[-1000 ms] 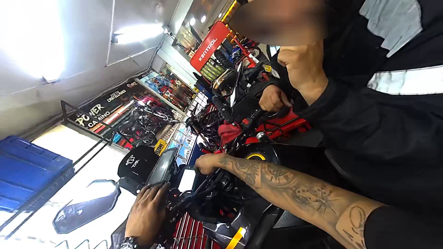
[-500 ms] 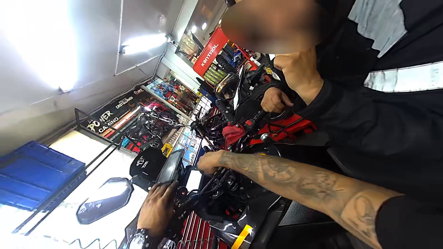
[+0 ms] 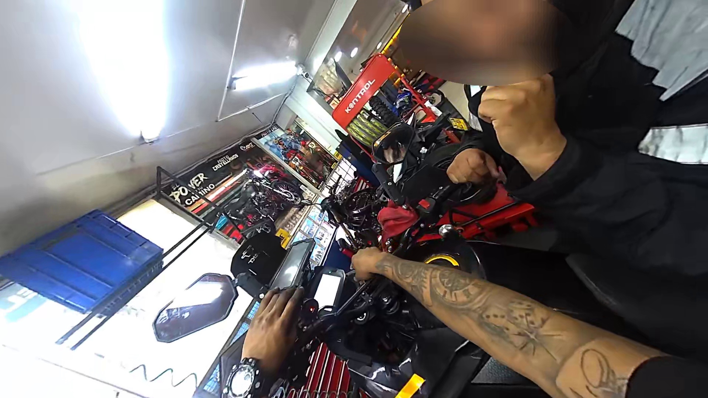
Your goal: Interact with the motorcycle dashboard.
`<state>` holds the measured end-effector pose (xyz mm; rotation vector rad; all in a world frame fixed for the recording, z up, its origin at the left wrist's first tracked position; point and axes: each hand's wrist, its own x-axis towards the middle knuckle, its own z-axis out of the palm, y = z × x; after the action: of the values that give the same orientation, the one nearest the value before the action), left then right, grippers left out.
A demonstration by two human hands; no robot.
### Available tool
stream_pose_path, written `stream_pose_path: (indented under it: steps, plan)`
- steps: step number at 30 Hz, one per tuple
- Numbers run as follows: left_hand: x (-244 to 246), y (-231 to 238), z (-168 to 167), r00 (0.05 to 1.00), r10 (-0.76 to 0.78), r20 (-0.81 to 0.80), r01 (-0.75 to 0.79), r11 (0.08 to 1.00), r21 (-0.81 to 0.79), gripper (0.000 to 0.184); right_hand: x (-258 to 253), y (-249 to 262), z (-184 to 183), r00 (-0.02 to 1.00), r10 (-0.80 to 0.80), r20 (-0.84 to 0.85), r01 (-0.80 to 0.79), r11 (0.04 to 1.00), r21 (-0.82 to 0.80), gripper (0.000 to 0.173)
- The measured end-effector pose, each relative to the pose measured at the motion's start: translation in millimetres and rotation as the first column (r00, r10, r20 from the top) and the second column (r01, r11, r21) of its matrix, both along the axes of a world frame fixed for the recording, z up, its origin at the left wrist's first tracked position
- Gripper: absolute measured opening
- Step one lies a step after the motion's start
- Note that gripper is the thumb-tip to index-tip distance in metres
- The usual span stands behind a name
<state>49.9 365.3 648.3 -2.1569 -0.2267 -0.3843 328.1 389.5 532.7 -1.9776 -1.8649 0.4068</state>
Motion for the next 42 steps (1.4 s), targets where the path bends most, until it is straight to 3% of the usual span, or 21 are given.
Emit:
stream_pose_path:
  steps: [3,6,28,32,34,35,36,38,40,42]
  plan:
    - [-1.2,0.5,-0.9,1.000,-0.022,0.008,0.022,1.000,0.010,0.039,-9.3,-3.6,5.4,0.999,-0.050,0.017,0.051,0.999,-0.020,0.030]
    - [-0.1,2.6,-4.0,0.999,-0.036,0.035,0.036,0.999,0.005,0.040,-7.6,-3.7,3.2,0.997,-0.065,0.033,0.067,0.997,-0.049,0.037]
    - [-2.7,-1.8,-7.4,0.995,-0.012,0.097,0.016,0.999,-0.041,0.040,-3.5,-5.6,7.5,1.000,-0.017,0.021,0.018,0.998,-0.062,0.032]
    - [-2.4,-0.3,-7.4,0.995,-0.014,0.100,0.019,0.999,-0.047,0.041,-14.1,-25.4,6.6,0.993,-0.115,-0.016,0.116,0.982,0.149,0.029]
    - [-1.5,0.6,-7.9,0.995,-0.020,0.096,0.026,0.998,-0.058,0.042,-20.1,-49.8,15.4,0.999,-0.019,-0.041,0.032,0.931,0.363,0.024]
    - [-1.2,0.7,-8.2,0.995,-0.022,0.094,0.028,0.998,-0.063,0.043,-21.3,-62.6,20.7,0.993,0.111,-0.027,-0.087,0.882,0.463,0.020]
    - [-1.0,0.5,-8.2,0.995,-0.026,0.093,0.032,0.997,-0.066,0.043,-22.1,-75.6,26.8,0.953,0.303,-0.017,-0.250,0.817,0.520,0.018]
    - [0.0,0.2,-7.4,0.994,-0.039,0.101,0.045,0.997,-0.057,0.042,-24.4,-98.6,36.6,0.766,0.642,-0.014,-0.541,0.657,0.524,0.024]
    - [-1.1,-0.8,-6.9,0.994,-0.044,0.103,0.050,0.997,-0.053,0.043,-28.1,-110.4,35.8,0.713,0.698,0.069,-0.644,0.613,0.459,0.038]
    - [-2.1,0.0,-7.0,0.993,-0.056,0.103,0.062,0.997,-0.053,0.042,-30.1,-112.1,28.9,0.769,0.608,0.200,-0.634,0.679,0.371,0.055]
